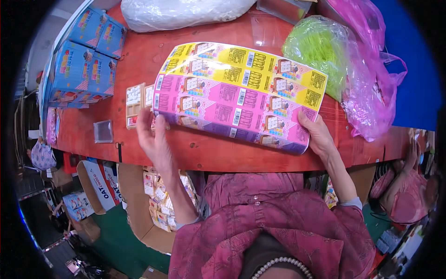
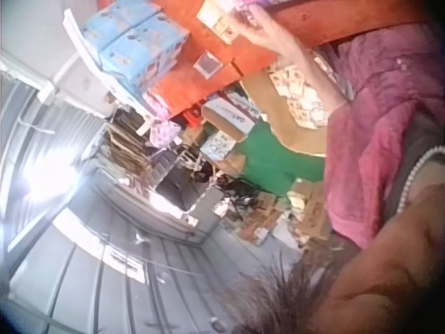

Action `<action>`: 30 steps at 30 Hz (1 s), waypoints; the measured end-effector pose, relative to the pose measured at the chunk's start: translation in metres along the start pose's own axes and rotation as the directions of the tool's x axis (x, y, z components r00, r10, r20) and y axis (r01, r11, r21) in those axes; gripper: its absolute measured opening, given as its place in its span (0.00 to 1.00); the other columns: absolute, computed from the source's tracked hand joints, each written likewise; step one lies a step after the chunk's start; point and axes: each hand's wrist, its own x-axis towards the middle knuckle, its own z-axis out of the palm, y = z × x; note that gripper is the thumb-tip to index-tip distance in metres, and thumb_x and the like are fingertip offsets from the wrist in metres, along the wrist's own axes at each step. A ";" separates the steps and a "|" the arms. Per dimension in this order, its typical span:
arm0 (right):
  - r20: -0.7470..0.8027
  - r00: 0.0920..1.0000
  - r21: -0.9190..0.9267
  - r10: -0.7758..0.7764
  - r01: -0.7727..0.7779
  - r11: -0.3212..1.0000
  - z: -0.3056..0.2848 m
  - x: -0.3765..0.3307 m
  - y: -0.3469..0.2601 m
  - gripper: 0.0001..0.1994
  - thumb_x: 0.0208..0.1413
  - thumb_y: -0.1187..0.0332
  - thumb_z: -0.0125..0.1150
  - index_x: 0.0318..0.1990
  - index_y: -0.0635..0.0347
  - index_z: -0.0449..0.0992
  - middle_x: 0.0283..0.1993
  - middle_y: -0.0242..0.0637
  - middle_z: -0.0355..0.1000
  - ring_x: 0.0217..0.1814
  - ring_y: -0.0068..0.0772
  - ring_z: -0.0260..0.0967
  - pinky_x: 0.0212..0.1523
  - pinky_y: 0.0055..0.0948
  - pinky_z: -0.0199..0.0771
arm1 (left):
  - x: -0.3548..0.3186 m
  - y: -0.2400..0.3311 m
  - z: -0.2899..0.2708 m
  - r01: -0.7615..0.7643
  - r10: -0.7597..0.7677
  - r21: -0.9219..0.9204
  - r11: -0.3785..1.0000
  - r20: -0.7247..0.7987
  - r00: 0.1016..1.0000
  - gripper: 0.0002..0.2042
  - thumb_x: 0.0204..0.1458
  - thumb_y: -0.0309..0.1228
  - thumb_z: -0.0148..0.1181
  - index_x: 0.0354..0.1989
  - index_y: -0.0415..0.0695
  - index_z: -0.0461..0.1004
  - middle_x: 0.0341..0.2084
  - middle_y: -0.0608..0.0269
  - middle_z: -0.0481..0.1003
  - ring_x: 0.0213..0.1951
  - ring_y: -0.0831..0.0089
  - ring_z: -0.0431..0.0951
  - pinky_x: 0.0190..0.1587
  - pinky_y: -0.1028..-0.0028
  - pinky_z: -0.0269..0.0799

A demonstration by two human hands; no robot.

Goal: Peeling stickers from a sheet and applying them to small plastic toy trays at a factory workstation.

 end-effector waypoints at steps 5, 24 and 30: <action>-0.030 1.000 0.006 -0.005 0.005 1.000 -0.011 -0.001 0.005 0.22 0.51 0.63 0.60 0.52 0.62 0.65 0.49 0.36 0.69 0.48 0.26 0.68 0.48 0.28 0.71 | 0.020 -0.035 0.002 0.057 -0.060 0.031 0.998 0.077 0.995 0.21 0.48 0.27 0.60 0.50 0.32 0.65 0.42 0.59 0.69 0.41 0.78 0.67 0.41 0.78 0.64; 0.069 0.811 -0.336 -0.581 0.567 0.752 -0.029 -0.012 -0.099 0.22 0.50 0.65 0.62 0.52 0.61 0.66 0.49 0.32 0.69 0.50 0.25 0.66 0.53 0.29 0.64 | 0.010 0.016 -0.047 0.041 0.174 -0.565 0.824 0.322 0.931 0.16 0.44 0.28 0.64 0.42 0.36 0.70 0.39 0.57 0.74 0.41 0.70 0.74 0.49 0.68 0.68; 0.301 0.569 -0.414 -0.766 0.801 0.432 -0.003 -0.036 -0.187 0.24 0.46 0.59 0.64 0.48 0.65 0.68 0.45 0.34 0.71 0.45 0.24 0.69 0.47 0.24 0.67 | 0.001 0.023 -0.028 0.019 0.309 -0.770 0.637 0.279 0.909 0.22 0.47 0.34 0.62 0.49 0.40 0.66 0.46 0.58 0.71 0.45 0.67 0.72 0.50 0.63 0.68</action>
